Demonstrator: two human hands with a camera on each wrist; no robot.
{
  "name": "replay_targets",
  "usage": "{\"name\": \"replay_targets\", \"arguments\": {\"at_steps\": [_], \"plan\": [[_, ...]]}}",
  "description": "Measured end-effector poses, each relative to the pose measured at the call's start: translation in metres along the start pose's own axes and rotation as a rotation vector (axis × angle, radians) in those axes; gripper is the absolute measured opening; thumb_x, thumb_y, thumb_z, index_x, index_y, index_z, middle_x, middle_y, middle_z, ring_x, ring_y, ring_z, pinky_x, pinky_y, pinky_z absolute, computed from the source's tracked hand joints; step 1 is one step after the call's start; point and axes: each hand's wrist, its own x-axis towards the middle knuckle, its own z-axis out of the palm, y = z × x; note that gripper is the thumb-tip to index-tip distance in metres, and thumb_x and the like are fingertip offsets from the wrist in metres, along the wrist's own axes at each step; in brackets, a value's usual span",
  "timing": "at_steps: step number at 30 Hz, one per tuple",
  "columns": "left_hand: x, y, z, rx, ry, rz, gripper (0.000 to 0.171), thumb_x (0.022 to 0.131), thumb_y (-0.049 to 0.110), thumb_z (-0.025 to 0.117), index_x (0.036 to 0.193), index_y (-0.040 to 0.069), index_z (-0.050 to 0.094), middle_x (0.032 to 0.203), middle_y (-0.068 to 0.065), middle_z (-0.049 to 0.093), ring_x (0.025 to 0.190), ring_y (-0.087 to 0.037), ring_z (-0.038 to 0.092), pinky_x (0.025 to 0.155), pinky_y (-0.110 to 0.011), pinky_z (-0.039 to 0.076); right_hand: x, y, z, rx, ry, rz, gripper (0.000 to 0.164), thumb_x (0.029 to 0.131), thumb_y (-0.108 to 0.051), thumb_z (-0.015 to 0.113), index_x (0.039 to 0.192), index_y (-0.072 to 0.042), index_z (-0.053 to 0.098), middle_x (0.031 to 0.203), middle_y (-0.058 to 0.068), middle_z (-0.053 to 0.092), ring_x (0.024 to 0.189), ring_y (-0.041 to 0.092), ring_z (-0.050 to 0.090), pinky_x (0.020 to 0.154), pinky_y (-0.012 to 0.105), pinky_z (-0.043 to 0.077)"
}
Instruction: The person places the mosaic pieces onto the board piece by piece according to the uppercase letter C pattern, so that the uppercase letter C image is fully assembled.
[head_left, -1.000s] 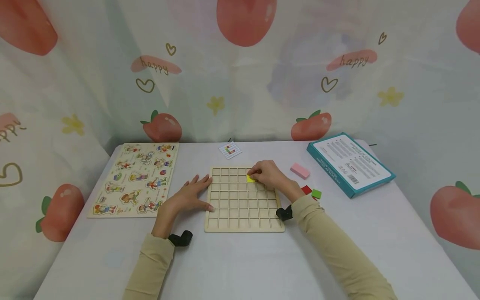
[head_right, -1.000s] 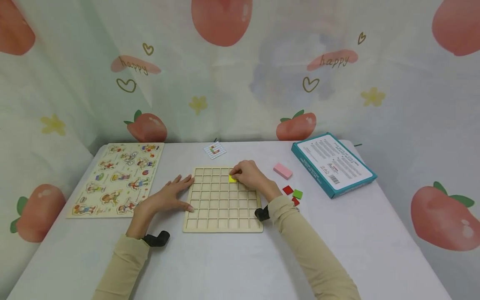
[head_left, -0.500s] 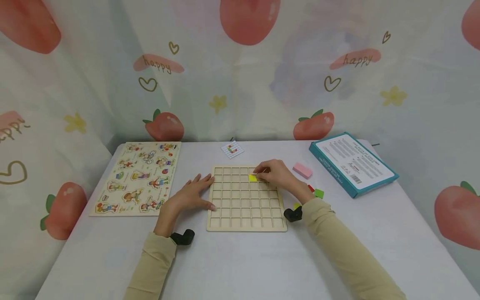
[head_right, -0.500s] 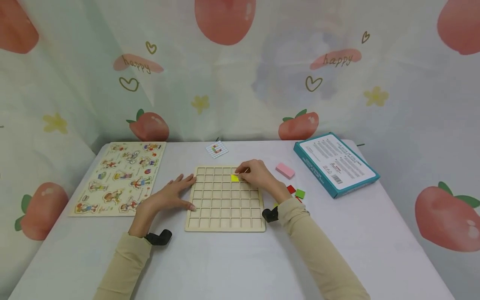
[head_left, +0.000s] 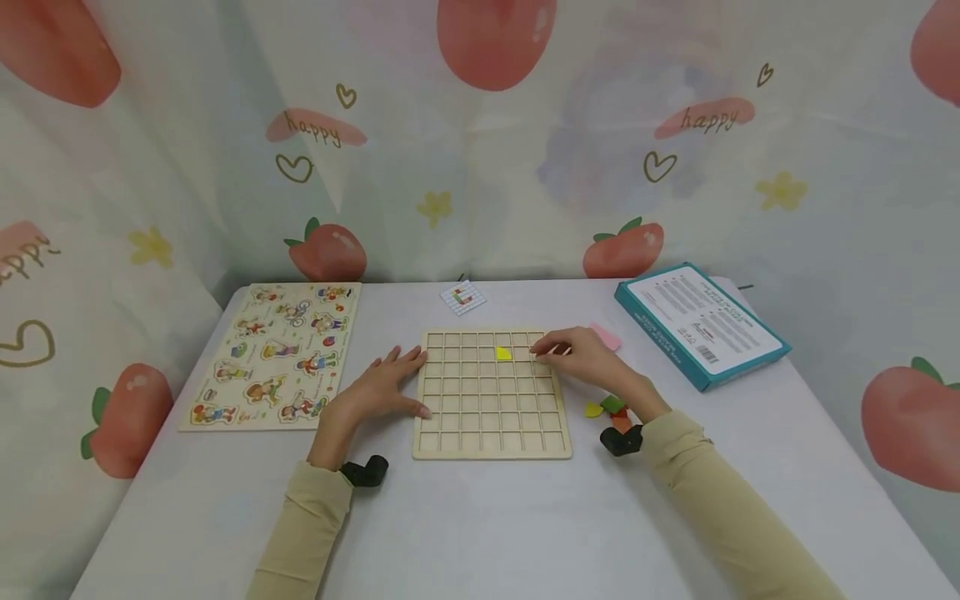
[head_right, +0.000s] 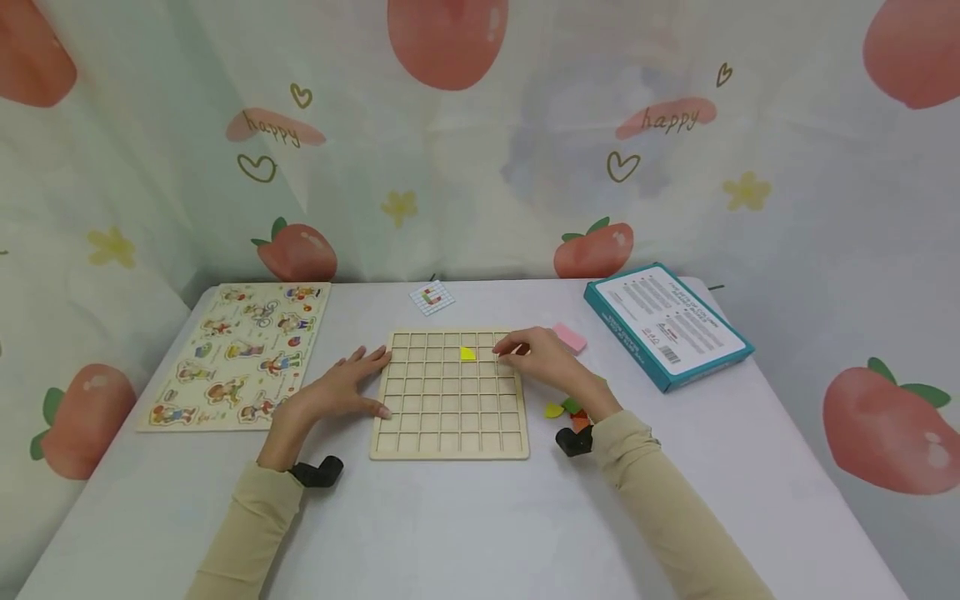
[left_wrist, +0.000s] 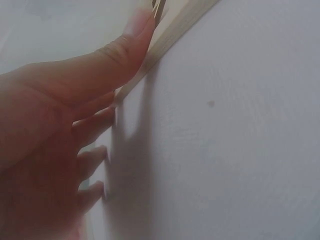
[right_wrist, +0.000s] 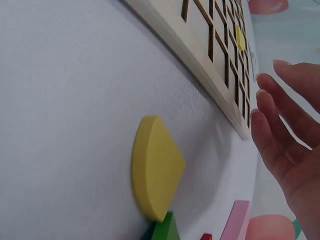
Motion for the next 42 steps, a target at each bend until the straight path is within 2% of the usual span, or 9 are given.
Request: {"name": "replay_targets", "arguments": {"at_steps": [6,11,15,18,29,36,42], "plan": [[0.0,0.0,-0.002,0.021,-0.013,0.018,0.103,0.082,0.037,0.086,0.162,0.008,0.029,0.172,-0.012,0.018,0.159,-0.042,0.003,0.129,-0.06,0.004,-0.018,0.016,-0.012,-0.038,0.037,0.016,0.022,0.096,-0.013,0.072,0.116,-0.008,0.077,0.108,0.006,0.076,0.095,0.022,0.062,0.081,0.031,0.054],[-0.001,0.0,-0.004,0.027,-0.014,0.023,0.101,0.083,0.035,0.086,0.162,0.006,0.029,0.171,-0.014,0.019,0.159,-0.044,0.004,0.128,-0.061,0.005,-0.029,0.028,-0.018,-0.029,0.032,0.101,0.022,0.097,-0.014,0.07,0.117,-0.009,0.077,0.109,0.006,0.075,0.094,0.023,0.061,0.08,0.03,0.054],[0.0,-0.002,-0.002,0.025,-0.011,0.023,0.101,0.083,0.036,0.086,0.162,0.007,0.03,0.172,-0.013,0.019,0.159,-0.043,0.004,0.129,-0.06,0.005,-0.037,0.038,-0.025,-0.019,0.009,0.174,0.023,0.098,-0.016,0.069,0.119,-0.009,0.075,0.111,0.01,0.074,0.09,0.024,0.061,0.071,0.028,0.055],[0.001,-0.002,-0.001,0.025,-0.013,0.026,0.102,0.082,0.036,0.086,0.162,0.007,0.03,0.172,-0.013,0.018,0.159,-0.043,0.003,0.129,-0.06,0.005,-0.043,0.046,-0.03,-0.026,0.009,0.19,0.024,0.098,-0.017,0.069,0.119,-0.008,0.074,0.11,0.012,0.072,0.087,0.024,0.061,0.066,0.027,0.056],[0.002,-0.001,0.0,0.042,-0.014,0.012,0.105,0.08,0.038,0.088,0.162,0.008,0.03,0.172,-0.012,0.019,0.159,-0.042,0.005,0.129,-0.059,0.005,-0.062,0.064,-0.047,-0.073,0.024,0.217,0.028,0.095,-0.021,0.074,0.117,-0.005,0.072,0.105,0.012,0.07,0.096,0.027,0.061,0.073,0.027,0.054],[0.003,-0.005,0.0,0.046,-0.012,-0.005,0.105,0.079,0.039,0.088,0.163,0.011,0.03,0.172,-0.008,0.019,0.16,-0.039,0.004,0.13,-0.057,0.004,-0.06,0.075,-0.045,-0.12,-0.009,0.275,0.042,0.089,-0.033,0.082,0.117,-0.005,0.07,0.103,0.009,0.067,0.098,0.028,0.057,0.075,0.028,0.052],[0.003,-0.005,0.002,0.038,-0.018,-0.006,0.105,0.08,0.039,0.087,0.163,0.012,0.028,0.173,-0.007,0.017,0.16,-0.038,0.002,0.13,-0.057,0.002,-0.06,0.078,-0.042,-0.118,-0.005,0.28,0.04,0.088,-0.033,0.082,0.115,-0.005,0.069,0.101,0.009,0.065,0.096,0.026,0.056,0.074,0.028,0.05]]}}
